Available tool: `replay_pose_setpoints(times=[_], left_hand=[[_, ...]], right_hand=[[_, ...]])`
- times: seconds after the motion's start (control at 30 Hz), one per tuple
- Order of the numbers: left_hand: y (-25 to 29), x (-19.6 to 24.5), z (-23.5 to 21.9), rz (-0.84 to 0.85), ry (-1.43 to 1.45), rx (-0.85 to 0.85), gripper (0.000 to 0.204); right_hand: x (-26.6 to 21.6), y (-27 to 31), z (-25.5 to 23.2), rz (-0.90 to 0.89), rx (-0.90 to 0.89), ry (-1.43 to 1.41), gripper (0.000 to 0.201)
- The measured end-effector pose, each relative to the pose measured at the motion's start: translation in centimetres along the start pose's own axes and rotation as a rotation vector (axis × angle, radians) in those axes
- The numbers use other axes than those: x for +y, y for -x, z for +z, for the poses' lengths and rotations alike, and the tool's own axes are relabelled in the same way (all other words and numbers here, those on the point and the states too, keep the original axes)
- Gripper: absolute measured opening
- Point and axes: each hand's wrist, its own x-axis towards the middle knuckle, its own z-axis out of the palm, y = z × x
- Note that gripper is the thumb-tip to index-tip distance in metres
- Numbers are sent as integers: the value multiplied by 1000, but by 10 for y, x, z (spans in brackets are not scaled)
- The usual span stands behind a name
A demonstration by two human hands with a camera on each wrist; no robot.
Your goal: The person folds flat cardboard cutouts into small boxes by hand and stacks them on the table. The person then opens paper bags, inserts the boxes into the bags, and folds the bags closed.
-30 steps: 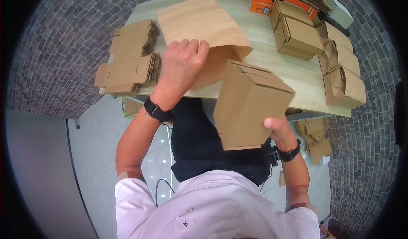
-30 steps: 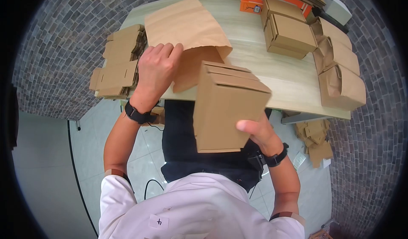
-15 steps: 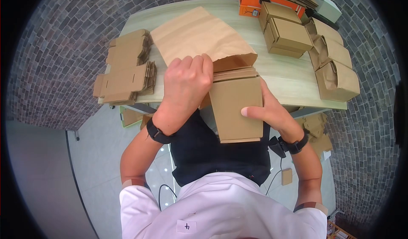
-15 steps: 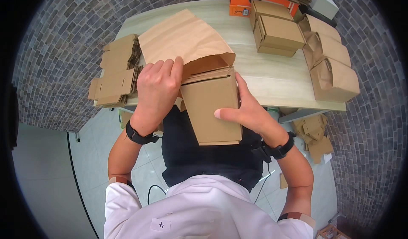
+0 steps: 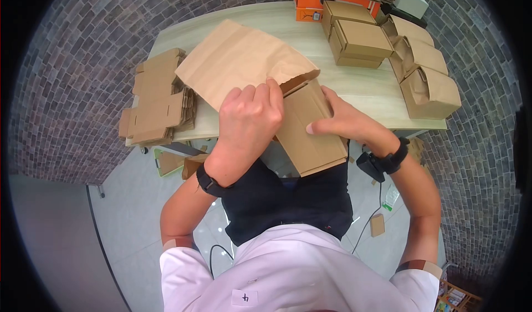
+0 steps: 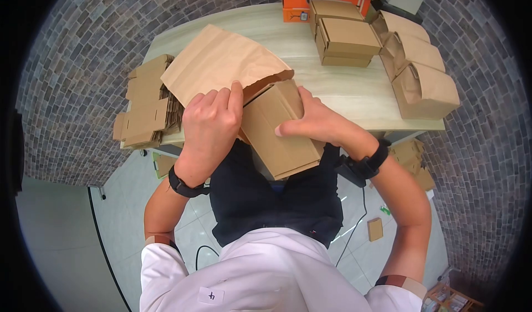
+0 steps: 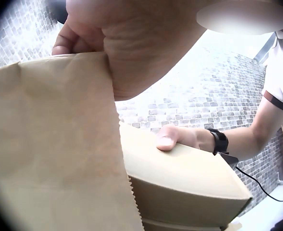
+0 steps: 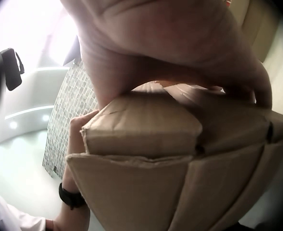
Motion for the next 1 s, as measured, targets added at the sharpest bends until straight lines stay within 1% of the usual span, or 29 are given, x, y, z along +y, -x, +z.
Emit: replay_pose_setpoints(times=[0.07,0.1,0.13,0.17,0.2,0.27,0.3,0.37,0.4,0.47,0.5,0.53,0.57,0.6,0.67,0.7,0.77,0.8,0.9,1.0], left_hand=[[-3,1,2,0,-8,-10,32],[-5,1,3,17,-14,27,27],[-6,2,5,33,-19,63,22],[-7,2,7,36,-17,64,22],[-7,2,9,34,-11,71,18],[-7,-1,14,33,-7,78,15],[-6,-3,17,25,-12,54,12],[-5,-8,19,9,-22,28,12],[-5,-10,19,14,-32,28,14],[-2,-12,19,15,-43,25,17],[-1,-12,18,11,-26,4,15],[0,-11,18,10,-5,-16,22],[0,-10,17,15,-2,-13,22],[1,-9,15,19,11,-10,25],[2,-6,11,29,27,-7,27],[3,-5,9,30,34,12,29],[5,-4,4,27,38,29,31],[6,-3,2,25,47,32,32],[5,1,-4,23,63,41,32],[3,7,-6,30,78,42,31]], right_hand=[[-5,-2,-5,44,-64,219,119],[-10,0,-5,43,-60,217,119],[-15,2,-4,72,-71,352,121],[-19,5,-4,103,-83,487,122],[-21,7,-4,105,-81,485,122],[-24,11,-3,99,-147,614,124],[-24,14,-5,98,-148,614,124],[-19,22,-13,16,-234,588,125],[-13,26,-19,12,-240,593,125],[-5,31,-25,-128,-281,429,123],[-4,31,-27,-128,-281,431,123],[-6,32,-29,-130,-353,254,119],[-8,32,-30,-132,-421,76,114],[-9,29,-29,-131,-414,73,114],[-7,21,-27,-112,-496,-56,106],[-6,18,-29,-113,-493,-58,106],[-4,13,-30,-38,-511,-241,102],[-5,12,-29,-38,-515,-240,102],[-10,11,-29,36,-362,-105,99],[-9,5,-28,61,-326,-142,99]])
